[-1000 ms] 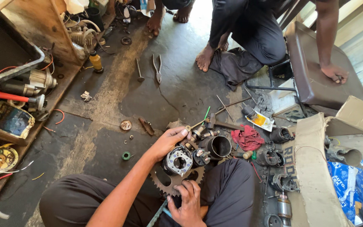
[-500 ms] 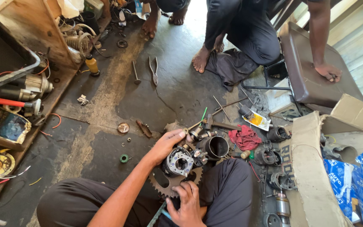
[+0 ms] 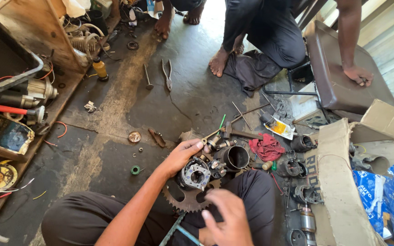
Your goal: The person sits on the floor and assembles small motor components by hand, fitting a cylindrical part into a larger housing and rotating it to check alignment. Tools and other parts are scattered on the floor nearby.
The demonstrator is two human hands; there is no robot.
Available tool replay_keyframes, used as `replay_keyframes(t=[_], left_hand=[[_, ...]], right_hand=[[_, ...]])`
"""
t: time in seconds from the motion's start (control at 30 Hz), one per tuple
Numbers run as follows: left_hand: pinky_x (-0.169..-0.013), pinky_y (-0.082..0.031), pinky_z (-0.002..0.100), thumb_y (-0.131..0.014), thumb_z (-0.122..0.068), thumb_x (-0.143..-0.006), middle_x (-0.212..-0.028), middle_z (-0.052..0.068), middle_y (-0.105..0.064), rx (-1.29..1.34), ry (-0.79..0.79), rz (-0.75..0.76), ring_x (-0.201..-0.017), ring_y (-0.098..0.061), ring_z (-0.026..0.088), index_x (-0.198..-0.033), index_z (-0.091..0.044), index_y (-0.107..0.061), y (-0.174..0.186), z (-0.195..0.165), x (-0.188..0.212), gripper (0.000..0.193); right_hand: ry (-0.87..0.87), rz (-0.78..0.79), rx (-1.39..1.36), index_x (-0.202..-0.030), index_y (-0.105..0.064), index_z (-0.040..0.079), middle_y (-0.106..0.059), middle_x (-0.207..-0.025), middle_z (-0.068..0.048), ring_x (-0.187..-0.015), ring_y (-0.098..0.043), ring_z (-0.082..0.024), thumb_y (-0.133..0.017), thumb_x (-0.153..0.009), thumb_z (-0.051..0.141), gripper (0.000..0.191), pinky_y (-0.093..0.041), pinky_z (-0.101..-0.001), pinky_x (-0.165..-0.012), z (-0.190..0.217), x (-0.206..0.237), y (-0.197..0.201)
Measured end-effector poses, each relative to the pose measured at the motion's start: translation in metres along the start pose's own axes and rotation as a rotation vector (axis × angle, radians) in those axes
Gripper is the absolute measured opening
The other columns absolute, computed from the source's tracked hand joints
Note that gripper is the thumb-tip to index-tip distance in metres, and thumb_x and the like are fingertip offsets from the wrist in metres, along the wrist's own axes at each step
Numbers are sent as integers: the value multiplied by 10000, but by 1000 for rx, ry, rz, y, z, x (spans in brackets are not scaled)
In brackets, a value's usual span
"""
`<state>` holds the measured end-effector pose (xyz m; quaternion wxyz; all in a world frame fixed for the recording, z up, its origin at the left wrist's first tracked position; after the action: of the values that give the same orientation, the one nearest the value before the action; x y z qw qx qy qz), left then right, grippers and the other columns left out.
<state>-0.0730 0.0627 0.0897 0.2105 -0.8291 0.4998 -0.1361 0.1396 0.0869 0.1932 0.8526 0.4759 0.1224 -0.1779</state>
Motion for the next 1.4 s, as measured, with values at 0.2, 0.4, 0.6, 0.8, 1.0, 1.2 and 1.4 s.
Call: replay_keyframes(t=[0.2, 0.4, 0.6, 0.8, 1.0, 1.2, 1.4], left_hand=[[-685, -459, 219, -533, -326, -1057, -862, -43, -643, 34, 27, -9, -766, -547, 40, -1016, -55, -694, 0, 1, 0, 317], [-711, -472, 210, -548, -320, -1043, -896, -44, -666, -4, 9, -35, -787, -565, 31, -1012, -49, -713, 1, -1, -2, 319], [-679, -469, 226, -555, -339, -1043, -849, -31, -652, 32, 34, -19, -753, -561, 52, -991, -54, -702, -1, 0, 0, 325], [-717, -474, 219, -557, -317, -1040, -870, -26, -664, 8, 18, -30, -788, -577, 49, -990, -41, -706, -1, -4, 0, 318], [-724, -476, 237, -538, -303, -1034, -857, -11, -671, 16, -6, -22, -787, -583, 72, -967, -41, -701, 0, -6, 1, 316], [-759, -456, 251, -513, -300, -1017, -869, -18, -668, -144, -98, -36, -812, -545, 78, -929, -43, -721, 2, -13, -1, 342], [-767, -454, 278, -531, -285, -1027, -854, -1, -638, -136, -110, -39, -808, -538, 101, -917, -34, -704, 1, -19, 0, 324]], right_hand=[[111, -301, -126, -1412, -435, 71, -496, -1481, -187, -1404, -491, -377, -865, -734, 234, 819, -367, -490, -1199, 26, -23, 55], [76, -141, -1, -1430, -410, 44, -451, -1487, -225, -1421, -402, -415, -925, -647, 309, 974, -300, -516, -1174, 13, -32, 26], [-105, -136, -116, -1464, -370, 31, -352, -1561, -222, -1428, -393, -383, -910, -673, 286, 991, -355, -489, -1122, -14, -15, 9], [-208, -212, -164, -1494, -315, 28, -301, -1592, -219, -1444, -373, -361, -896, -673, 289, 1040, -397, -484, -1080, -20, -19, 18], [-81, -256, -177, -1506, -293, 35, -249, -1611, -260, -1463, -344, -397, -920, -656, 359, 1104, -377, -497, -1119, 10, -37, 26], [97, -163, -187, -1501, -334, 88, -231, -1616, -279, -1516, -263, -468, -952, -651, 426, 1103, -250, -561, -1217, 43, -57, 18], [277, -102, -97, -1516, -358, 167, -249, -1627, -241, -1542, -240, -474, -924, -742, 501, 1015, -246, -594, -1247, 70, -67, 12]])
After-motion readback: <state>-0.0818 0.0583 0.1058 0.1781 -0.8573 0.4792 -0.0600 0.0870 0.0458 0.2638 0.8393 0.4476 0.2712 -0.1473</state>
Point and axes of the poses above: each hand's wrist, its own x-axis away from the middle knuckle, its own y-axis out of the back of the hand, z = x × y, the point moved 7 cm from there along -x, towards the middle knuckle
